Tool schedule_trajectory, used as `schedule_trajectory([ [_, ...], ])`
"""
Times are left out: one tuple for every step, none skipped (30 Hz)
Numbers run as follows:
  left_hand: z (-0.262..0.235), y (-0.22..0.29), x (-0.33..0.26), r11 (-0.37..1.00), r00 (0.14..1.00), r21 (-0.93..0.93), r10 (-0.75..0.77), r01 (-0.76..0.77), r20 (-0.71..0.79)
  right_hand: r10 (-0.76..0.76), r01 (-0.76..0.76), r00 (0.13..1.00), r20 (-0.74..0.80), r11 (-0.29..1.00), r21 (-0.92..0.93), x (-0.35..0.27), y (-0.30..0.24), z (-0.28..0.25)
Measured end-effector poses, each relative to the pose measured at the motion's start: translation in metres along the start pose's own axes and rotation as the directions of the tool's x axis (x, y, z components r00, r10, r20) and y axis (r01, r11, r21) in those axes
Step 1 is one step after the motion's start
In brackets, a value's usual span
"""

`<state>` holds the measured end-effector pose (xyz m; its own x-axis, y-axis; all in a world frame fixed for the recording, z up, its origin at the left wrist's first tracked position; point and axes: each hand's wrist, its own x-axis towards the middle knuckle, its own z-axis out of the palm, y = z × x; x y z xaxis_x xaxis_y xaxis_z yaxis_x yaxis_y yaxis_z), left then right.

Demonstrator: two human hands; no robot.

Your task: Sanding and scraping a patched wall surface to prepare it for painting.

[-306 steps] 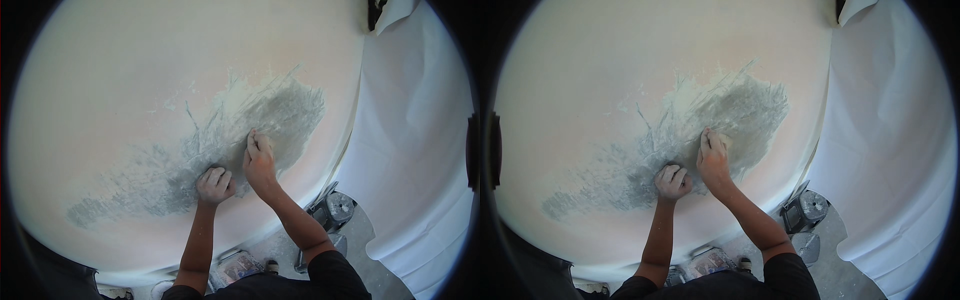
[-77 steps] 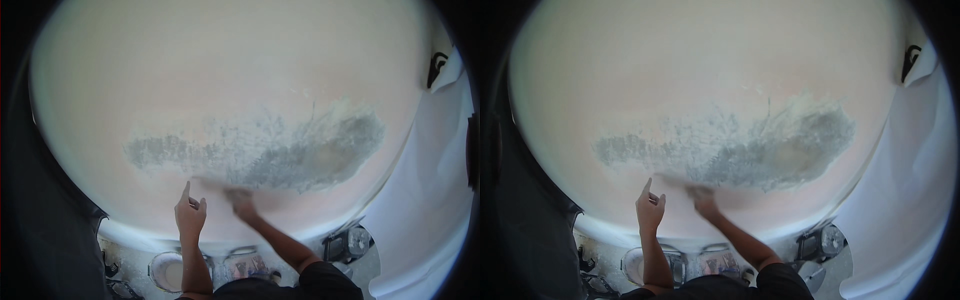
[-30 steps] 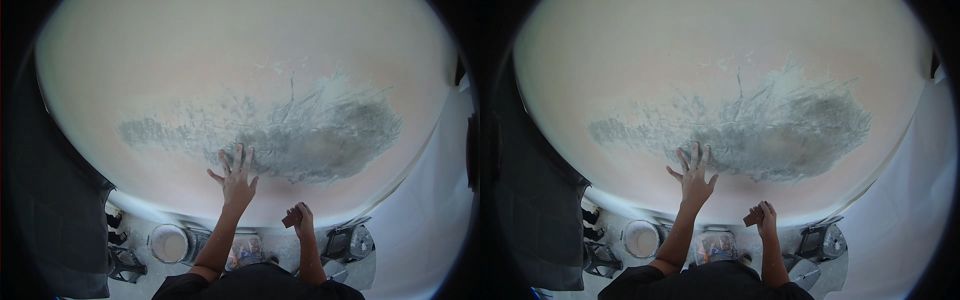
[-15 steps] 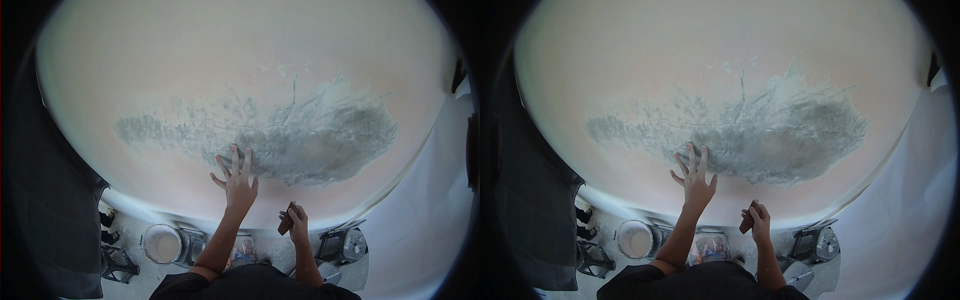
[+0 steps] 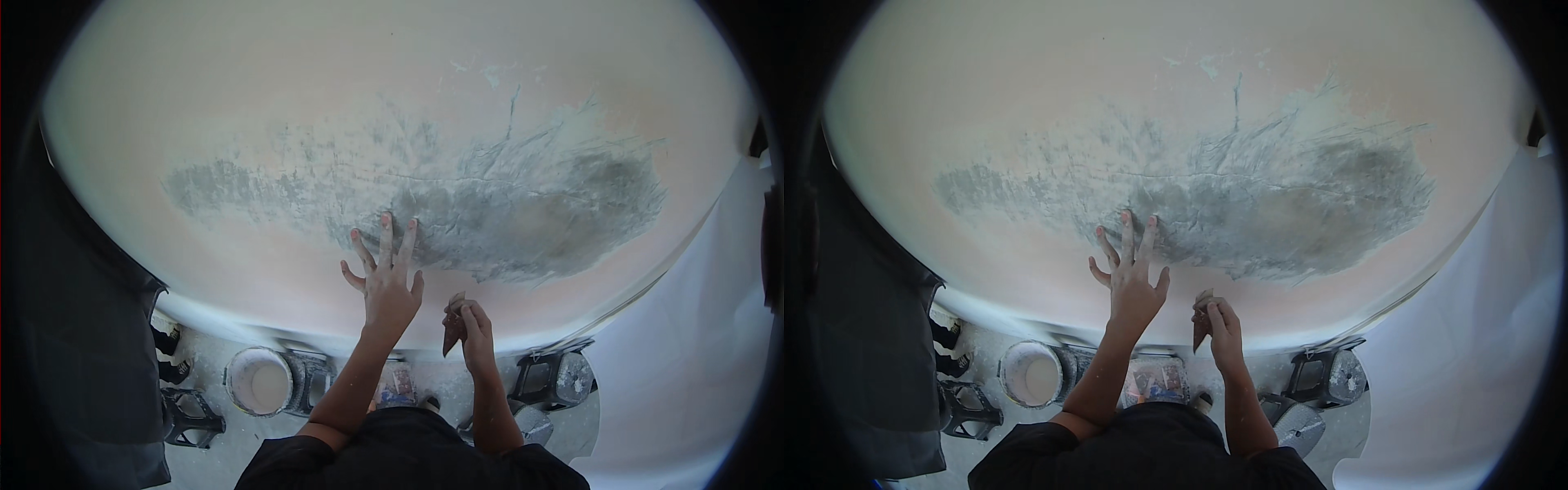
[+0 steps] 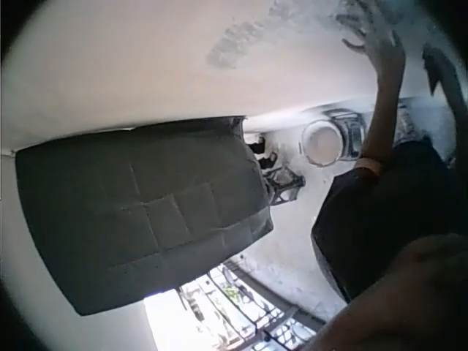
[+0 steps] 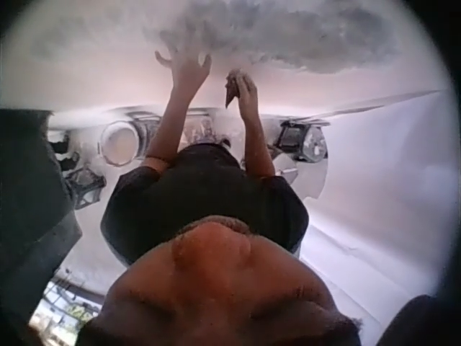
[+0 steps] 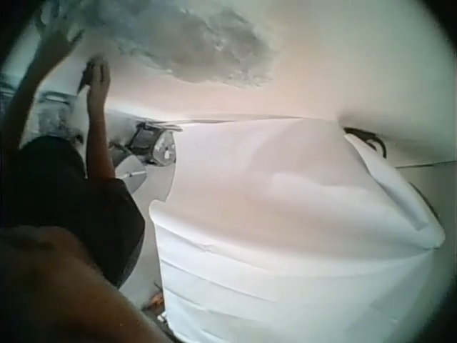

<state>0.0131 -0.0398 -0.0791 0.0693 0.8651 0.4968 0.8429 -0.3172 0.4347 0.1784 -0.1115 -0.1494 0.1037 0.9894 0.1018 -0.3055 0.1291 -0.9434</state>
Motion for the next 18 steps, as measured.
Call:
schedule_trajectory([
  [0.001, -0.002, 0.001, 1.0, 1.0, -0.015, -0.008, 0.008, -0.001, 0.0, 0.0, 1.0, -0.007, 1.0, 0.004, -0.001, 0.002, 0.004],
  [0.004, -0.004, 0.003, 1.0, 1.0, -0.015, -0.002, 0.002, 0.005, -0.029, 0.029, 1.0, 0.007, 1.0, 0.001, -0.001, 0.003, 0.009],
  [0.007, -0.007, 0.005, 1.0, 1.0, 0.002, 0.01, -0.01, -0.003, -0.058, 0.058, 0.998, 0.021, 0.998, -0.001, -0.001, 0.005, 0.012],
  [0.01, -0.008, 0.007, 1.0, 1.0, 0.017, 0.022, -0.022, -0.009, -0.051, 0.052, 0.999, 0.008, 0.997, -0.06, -0.001, 0.013, 0.01],
  [0.009, -0.007, 0.006, 0.999, 1.0, 0.015, 0.028, -0.028, 0.001, -0.049, 0.049, 0.999, -0.004, 0.997, -0.058, -0.002, 0.024, 0.006],
  [0.006, -0.006, 0.005, 0.998, 0.998, 0.008, 0.056, -0.056, -0.02, -0.094, 0.09, 0.995, -0.02, 0.988, -0.129, -0.003, 0.036, 0.001],
  [0.004, -0.006, 0.005, 0.997, 0.996, 0.003, 0.081, -0.081, -0.046, -0.139, 0.13, 0.99, -0.028, 0.971, -0.2, -0.005, 0.041, -0.001],
  [0.0, -0.007, 0.004, 0.996, 0.996, 0.002, 0.084, -0.084, -0.041, -0.137, 0.128, 0.99, -0.033, 0.971, -0.2, -0.011, 0.046, -0.003],
  [-0.005, -0.009, 0.003, 0.996, 0.996, 0.014, 0.086, -0.086, 0.004, -0.114, 0.096, 0.988, -0.106, 0.983, -0.158, -0.018, 0.049, -0.006],
  [-0.006, -0.012, 0.001, 0.996, 0.995, 0.024, 0.084, -0.085, 0.055, -0.081, 0.06, 0.98, -0.18, 0.991, -0.116, -0.022, 0.052, -0.01],
  [-0.006, -0.013, 0.0, 0.996, 0.994, 0.022, 0.082, -0.083, 0.066, -0.071, 0.05, 0.98, -0.187, 0.992, -0.116, -0.023, 0.055, -0.015],
  [-0.005, -0.013, -0.002, 0.993, 0.992, 0.004, 0.118, -0.118, 0.045, -0.051, 0.005, 0.966, -0.255, 0.984, -0.176, -0.024, 0.06, -0.023],
  [-0.007, -0.014, -0.007, 0.988, 0.988, -0.008, 0.153, -0.153, 0.019, -0.037, -0.04, 0.947, -0.318, 0.972, -0.23, -0.026, 0.064, -0.029],
  [-0.007, -0.017, -0.014, 0.989, 0.988, -0.005, 0.148, -0.148, 0.03, -0.059, -0.041, 0.939, -0.338, 0.959, -0.28, -0.024, 0.07, -0.033],
  [-0.003, -0.023, -0.024, 0.956, 0.981, -0.226, 0.195, -0.186, 0.016, -0.044, -0.055, 0.939, -0.341, 0.96, -0.276, -0.025, 0.076, -0.036],
  [0.002, -0.031, -0.038, 0.877, 0.973, -0.434, 0.23, -0.209, -0.004, -0.08, -0.054, 0.94, -0.332, 0.925, -0.375, -0.025, 0.074, -0.029],
  [0.009, -0.038, -0.052, 0.883, 0.976, -0.428, 0.218, -0.193, 0.011, -0.116, -0.048, 0.943, -0.313, 0.881, -0.471, -0.024, 0.071, -0.019],
  [0.02, -0.044, -0.068, 0.831, 0.973, -0.555, 0.147, -0.025, 0.176, -0.068, -0.074, 0.953, -0.296, 0.894, -0.443, -0.026, 0.07, -0.004],
])
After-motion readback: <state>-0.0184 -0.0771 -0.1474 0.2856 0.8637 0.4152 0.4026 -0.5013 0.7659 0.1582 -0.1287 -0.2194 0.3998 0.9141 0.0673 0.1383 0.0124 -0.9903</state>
